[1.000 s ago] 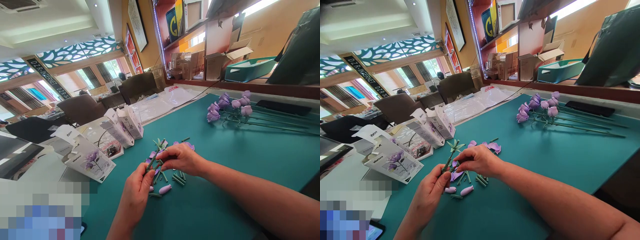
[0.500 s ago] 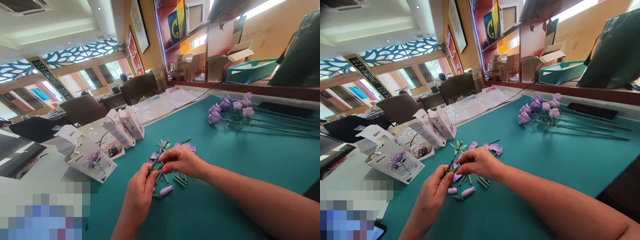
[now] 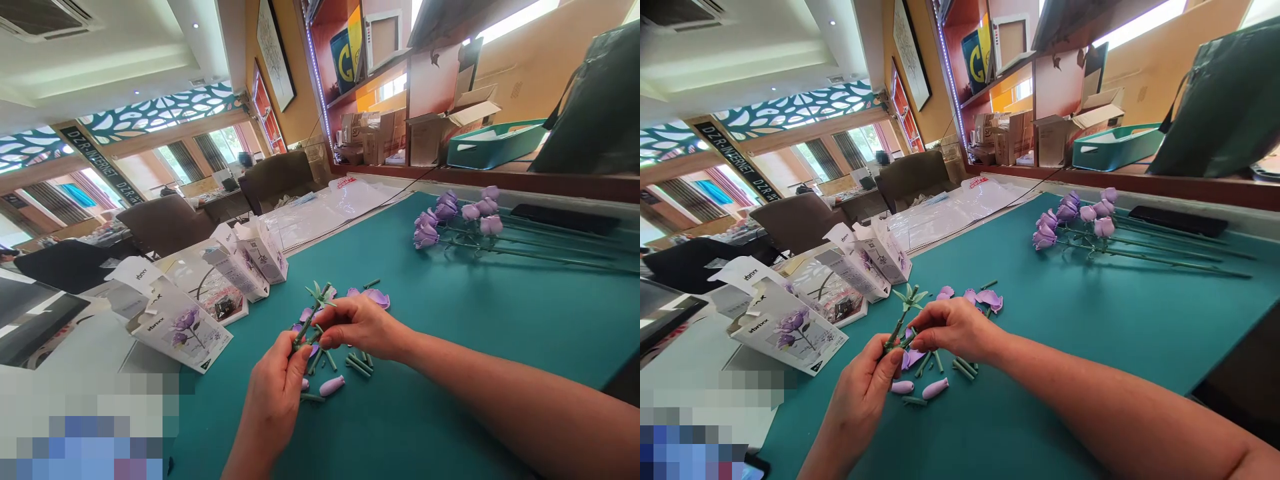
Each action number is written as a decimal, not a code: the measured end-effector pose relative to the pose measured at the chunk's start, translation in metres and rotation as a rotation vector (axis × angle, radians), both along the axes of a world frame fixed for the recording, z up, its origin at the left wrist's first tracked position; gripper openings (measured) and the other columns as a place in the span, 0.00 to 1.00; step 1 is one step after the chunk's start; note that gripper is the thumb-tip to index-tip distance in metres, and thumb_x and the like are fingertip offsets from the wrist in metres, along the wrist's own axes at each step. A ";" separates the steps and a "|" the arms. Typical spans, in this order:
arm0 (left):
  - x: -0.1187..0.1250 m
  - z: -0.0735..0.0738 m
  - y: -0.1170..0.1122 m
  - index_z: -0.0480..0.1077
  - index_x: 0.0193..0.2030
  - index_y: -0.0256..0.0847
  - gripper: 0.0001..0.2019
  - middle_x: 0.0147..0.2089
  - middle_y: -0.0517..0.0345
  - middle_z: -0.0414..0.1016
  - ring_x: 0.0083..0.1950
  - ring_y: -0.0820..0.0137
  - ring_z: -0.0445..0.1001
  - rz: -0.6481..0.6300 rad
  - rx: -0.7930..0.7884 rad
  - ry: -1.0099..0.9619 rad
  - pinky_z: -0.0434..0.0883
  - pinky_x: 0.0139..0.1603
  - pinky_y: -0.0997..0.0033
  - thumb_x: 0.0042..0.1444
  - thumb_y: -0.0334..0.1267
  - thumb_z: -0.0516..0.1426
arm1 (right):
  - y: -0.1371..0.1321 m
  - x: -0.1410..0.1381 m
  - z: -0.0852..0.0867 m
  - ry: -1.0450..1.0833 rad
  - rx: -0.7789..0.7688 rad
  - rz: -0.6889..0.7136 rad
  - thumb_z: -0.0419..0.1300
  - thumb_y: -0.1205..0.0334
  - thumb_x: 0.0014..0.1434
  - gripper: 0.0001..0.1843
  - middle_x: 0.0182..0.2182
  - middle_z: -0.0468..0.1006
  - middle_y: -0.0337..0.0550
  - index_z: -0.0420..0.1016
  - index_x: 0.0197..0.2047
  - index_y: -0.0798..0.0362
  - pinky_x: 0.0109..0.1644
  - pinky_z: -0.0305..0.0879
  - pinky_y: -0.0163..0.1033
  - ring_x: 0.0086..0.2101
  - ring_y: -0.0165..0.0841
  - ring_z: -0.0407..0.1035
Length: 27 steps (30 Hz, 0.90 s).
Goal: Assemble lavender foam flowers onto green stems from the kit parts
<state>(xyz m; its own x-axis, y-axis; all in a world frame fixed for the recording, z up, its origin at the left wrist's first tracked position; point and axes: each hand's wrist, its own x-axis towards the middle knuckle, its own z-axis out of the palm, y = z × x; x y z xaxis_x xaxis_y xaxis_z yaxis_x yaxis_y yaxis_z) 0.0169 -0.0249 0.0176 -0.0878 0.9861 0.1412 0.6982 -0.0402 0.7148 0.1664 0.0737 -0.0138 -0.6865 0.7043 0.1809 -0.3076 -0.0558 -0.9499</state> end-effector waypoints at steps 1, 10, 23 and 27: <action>-0.001 -0.001 0.000 0.63 0.31 0.45 0.13 0.24 0.63 0.63 0.25 0.69 0.63 0.001 -0.004 0.001 0.63 0.25 0.73 0.59 0.49 0.47 | 0.000 0.000 0.000 -0.004 0.002 -0.004 0.72 0.56 0.39 0.16 0.25 0.78 0.35 0.78 0.31 0.55 0.33 0.71 0.33 0.25 0.25 0.71; 0.005 -0.001 -0.002 0.64 0.31 0.45 0.14 0.23 0.64 0.64 0.25 0.70 0.62 0.048 0.023 -0.055 0.64 0.25 0.73 0.59 0.50 0.48 | -0.002 -0.004 -0.003 0.028 -0.052 0.014 0.73 0.53 0.36 0.21 0.23 0.77 0.35 0.75 0.31 0.56 0.31 0.70 0.33 0.24 0.25 0.71; -0.022 0.005 -0.003 0.62 0.28 0.44 0.14 0.23 0.63 0.64 0.26 0.70 0.64 0.177 0.116 -0.055 0.63 0.24 0.73 0.56 0.51 0.50 | 0.050 0.031 0.003 -0.404 0.371 -0.490 0.57 0.57 0.56 0.12 0.19 0.70 0.35 0.73 0.27 0.56 0.23 0.56 0.30 0.20 0.24 0.61; -0.033 0.004 -0.001 0.63 0.29 0.44 0.15 0.23 0.64 0.64 0.25 0.70 0.64 0.202 0.121 -0.018 0.64 0.24 0.72 0.56 0.54 0.50 | 0.058 0.033 -0.004 -0.589 0.560 -0.600 0.57 0.63 0.56 0.07 0.22 0.73 0.36 0.76 0.32 0.54 0.29 0.58 0.32 0.24 0.27 0.64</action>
<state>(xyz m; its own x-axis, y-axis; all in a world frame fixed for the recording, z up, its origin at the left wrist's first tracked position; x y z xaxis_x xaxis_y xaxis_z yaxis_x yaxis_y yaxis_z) -0.0166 -0.0257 0.0221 -0.2849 0.9242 0.2544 0.6883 0.0125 0.7253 0.1996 0.1316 -0.0181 -0.3336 0.8801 0.3378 0.3881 0.4548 -0.8016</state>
